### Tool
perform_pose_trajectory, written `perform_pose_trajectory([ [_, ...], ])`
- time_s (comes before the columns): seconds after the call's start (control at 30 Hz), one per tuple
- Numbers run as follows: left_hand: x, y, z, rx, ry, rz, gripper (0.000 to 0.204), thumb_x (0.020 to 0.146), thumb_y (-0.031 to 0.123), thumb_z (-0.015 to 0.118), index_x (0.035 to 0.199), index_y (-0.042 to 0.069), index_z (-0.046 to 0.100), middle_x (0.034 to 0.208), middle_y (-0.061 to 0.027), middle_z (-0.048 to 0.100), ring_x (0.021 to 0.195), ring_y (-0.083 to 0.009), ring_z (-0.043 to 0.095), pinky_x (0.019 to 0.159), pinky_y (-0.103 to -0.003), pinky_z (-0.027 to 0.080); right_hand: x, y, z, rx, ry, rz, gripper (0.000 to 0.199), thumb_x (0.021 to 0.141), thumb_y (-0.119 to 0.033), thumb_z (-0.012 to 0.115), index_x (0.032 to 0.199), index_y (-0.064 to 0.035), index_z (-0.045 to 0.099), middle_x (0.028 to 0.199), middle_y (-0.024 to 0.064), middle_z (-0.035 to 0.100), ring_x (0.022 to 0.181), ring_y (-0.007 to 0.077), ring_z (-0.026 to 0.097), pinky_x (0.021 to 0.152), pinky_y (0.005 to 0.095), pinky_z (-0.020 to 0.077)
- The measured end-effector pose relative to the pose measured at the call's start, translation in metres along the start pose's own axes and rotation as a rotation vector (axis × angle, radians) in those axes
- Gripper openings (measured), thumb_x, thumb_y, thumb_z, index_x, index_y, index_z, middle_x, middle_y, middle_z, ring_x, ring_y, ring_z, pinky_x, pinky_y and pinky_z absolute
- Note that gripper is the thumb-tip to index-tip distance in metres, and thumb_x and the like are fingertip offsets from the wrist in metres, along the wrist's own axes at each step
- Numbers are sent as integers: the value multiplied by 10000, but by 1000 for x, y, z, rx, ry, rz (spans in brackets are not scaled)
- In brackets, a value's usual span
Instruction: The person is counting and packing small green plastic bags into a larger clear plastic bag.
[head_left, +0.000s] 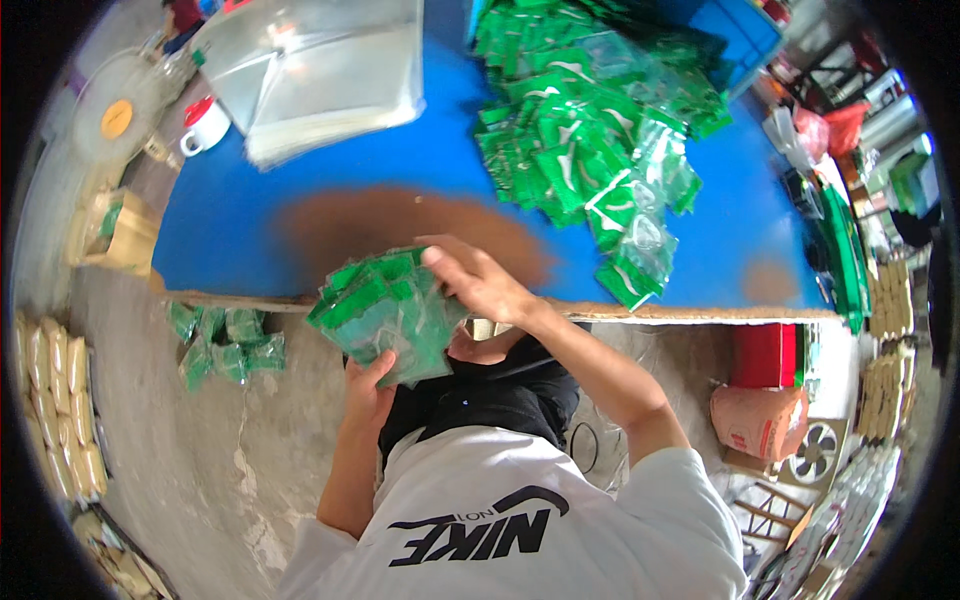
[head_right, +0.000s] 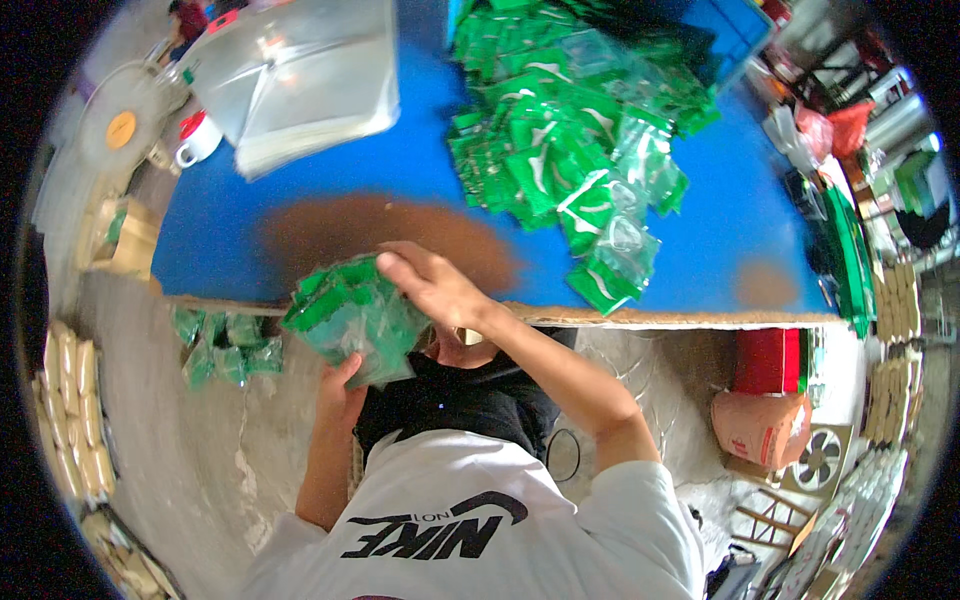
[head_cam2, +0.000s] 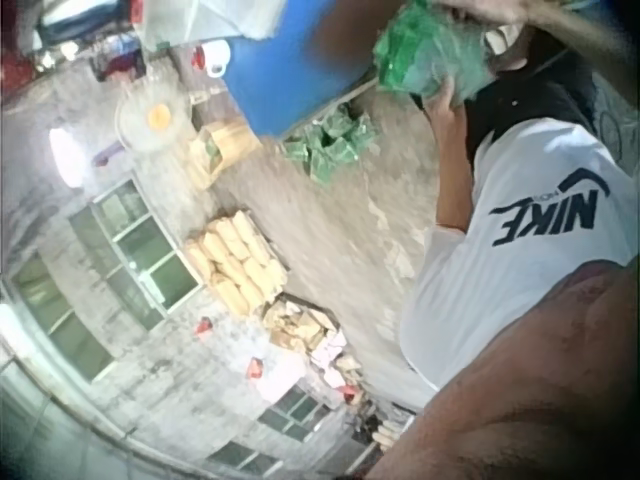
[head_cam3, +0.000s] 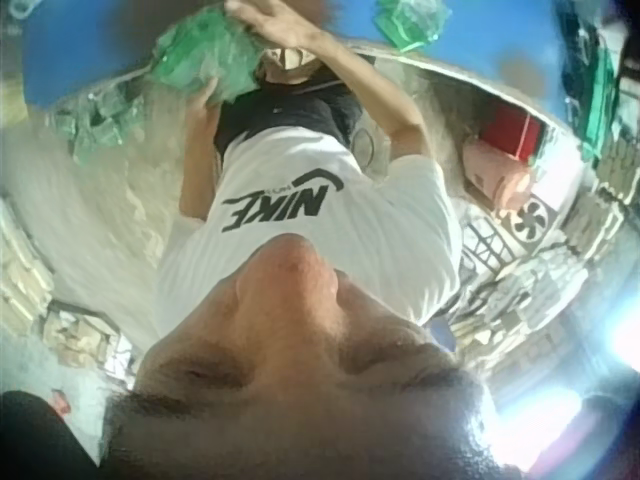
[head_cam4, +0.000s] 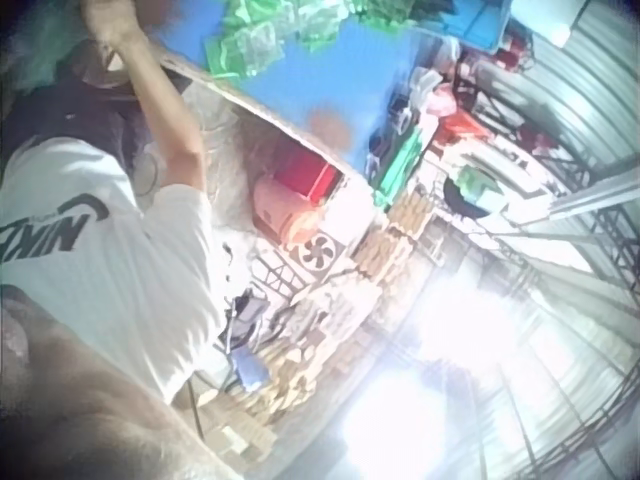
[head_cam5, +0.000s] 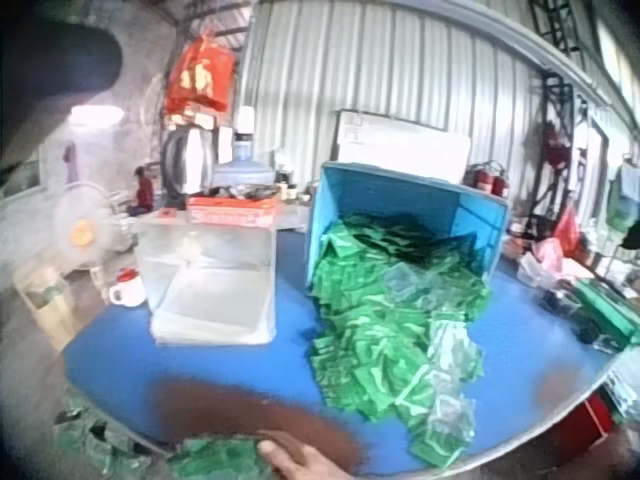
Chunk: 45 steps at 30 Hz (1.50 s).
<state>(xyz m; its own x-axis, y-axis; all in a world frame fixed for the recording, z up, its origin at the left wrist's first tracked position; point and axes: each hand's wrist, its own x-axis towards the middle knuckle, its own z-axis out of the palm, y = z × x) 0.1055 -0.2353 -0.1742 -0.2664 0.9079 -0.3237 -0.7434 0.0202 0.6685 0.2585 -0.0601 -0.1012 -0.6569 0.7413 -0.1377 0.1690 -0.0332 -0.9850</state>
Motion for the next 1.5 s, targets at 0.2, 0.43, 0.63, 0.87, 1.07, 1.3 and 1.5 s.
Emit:
perform_pose_trajectory([
  [0.2,-3,2,6,161,-6,-13,611,839,47,720,1376,26,431,1299,-95,558,1198,-241,554,1009,-415,460,-1,-1,7,-232,57,-233,407,922,-180,680,1257,30,584,1007,145,703,887,161,669,809,319,544],
  [0.43,-13,15,30,275,144,30,560,873,29,667,1382,68,439,1274,-77,560,1183,-231,557,990,-408,479,-48,4,-46,-309,578,-272,267,857,-90,695,1113,-20,664,984,157,720,878,264,712,790,358,554],
  [0.63,-3,5,10,128,173,-106,546,861,51,691,1359,39,468,1255,-74,579,1172,-220,570,934,-392,520,-89,37,-228,-1097,772,-209,497,789,-159,758,1241,-30,599,1222,186,639,1118,362,610,926,454,496],
  [0.87,2,0,20,94,46,-175,514,861,54,687,1332,-7,490,1258,-101,602,1174,-243,588,1000,-409,493,-84,15,-278,-1008,498,274,511,772,-296,800,1158,6,656,1049,194,703,1002,308,668,886,407,518],
  [1.07,4,-6,13,-129,-54,-302,531,863,31,672,1357,-11,480,1306,-121,595,1240,-261,559,1077,-435,446,-119,-5,-272,-41,950,-191,422,912,-350,697,1117,17,672,1005,95,710,916,138,631,812,336,524],
  [1.3,18,-20,13,-450,-512,-477,525,862,4,659,1360,5,491,1350,-130,581,1253,-259,557,1081,-435,441,-145,1,-233,-115,671,31,354,949,-287,666,1074,43,688,1009,91,703,904,132,623,765,321,501],
  [1.5,21,-34,31,-328,-292,-413,553,848,54,706,1356,12,492,1341,-115,581,1249,-257,553,1077,-435,444,-137,-15,-131,-854,1082,-370,158,871,-65,680,1021,-24,652,904,167,623,841,360,622,709,420,501],
])
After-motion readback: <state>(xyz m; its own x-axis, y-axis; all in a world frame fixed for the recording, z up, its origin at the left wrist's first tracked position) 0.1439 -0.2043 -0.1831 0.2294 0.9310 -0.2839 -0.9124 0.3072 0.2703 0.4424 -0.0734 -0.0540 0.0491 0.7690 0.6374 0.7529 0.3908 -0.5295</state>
